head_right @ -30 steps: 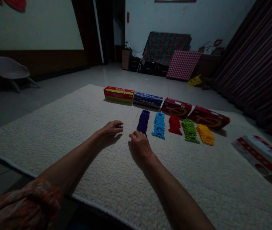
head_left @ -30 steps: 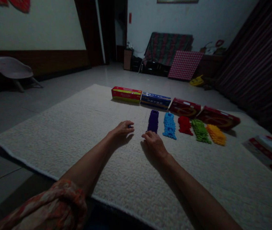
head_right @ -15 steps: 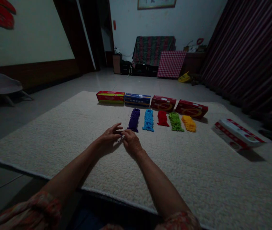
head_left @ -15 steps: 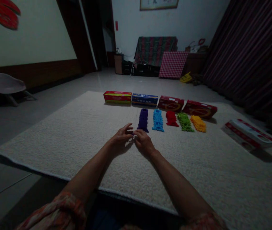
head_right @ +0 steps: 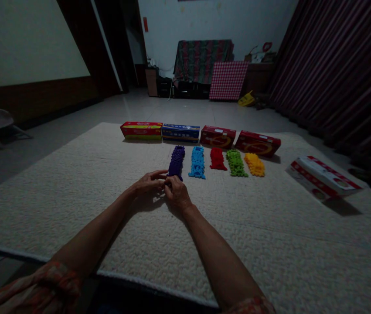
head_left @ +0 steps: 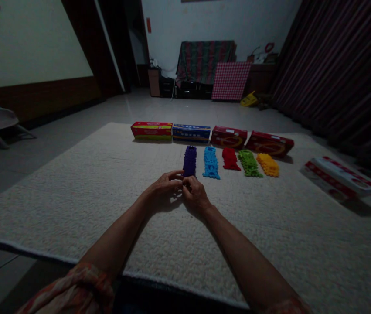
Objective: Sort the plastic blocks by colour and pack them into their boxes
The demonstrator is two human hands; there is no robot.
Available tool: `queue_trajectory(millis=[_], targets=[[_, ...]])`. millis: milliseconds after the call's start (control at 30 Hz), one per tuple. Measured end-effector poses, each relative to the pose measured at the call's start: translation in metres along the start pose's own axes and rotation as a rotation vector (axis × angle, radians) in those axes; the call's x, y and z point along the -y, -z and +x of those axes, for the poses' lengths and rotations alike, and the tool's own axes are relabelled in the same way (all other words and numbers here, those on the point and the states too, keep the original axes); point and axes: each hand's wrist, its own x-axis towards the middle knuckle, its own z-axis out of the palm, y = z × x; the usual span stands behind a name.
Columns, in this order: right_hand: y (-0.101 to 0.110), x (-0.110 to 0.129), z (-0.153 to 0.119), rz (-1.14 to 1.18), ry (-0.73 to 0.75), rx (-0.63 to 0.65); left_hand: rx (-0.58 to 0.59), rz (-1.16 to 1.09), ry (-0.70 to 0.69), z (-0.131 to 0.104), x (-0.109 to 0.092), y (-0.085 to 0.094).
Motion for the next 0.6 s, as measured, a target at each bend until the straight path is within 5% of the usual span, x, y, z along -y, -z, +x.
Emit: queue_trajectory(millis=[100,233,400,600], targets=[[0.005,-0.005,0.004,-0.014,0.006,0.005,-0.103,0.030,-0.030,0.010,-0.004,0.001],[0.019,-0.017,0.013,-0.058,-0.043,-0.067,-0.397,0.134,-0.126,0.040,-0.004,0.009],[0.028,-0.030,0.017,-0.089,-0.069,-0.076,-0.696,0.277,-0.223,0.069,0.018,0.017],[0.028,-0.034,0.017,-0.139,-0.061,-0.045,-0.618,0.545,-0.340,0.069,0.035,0.018]])
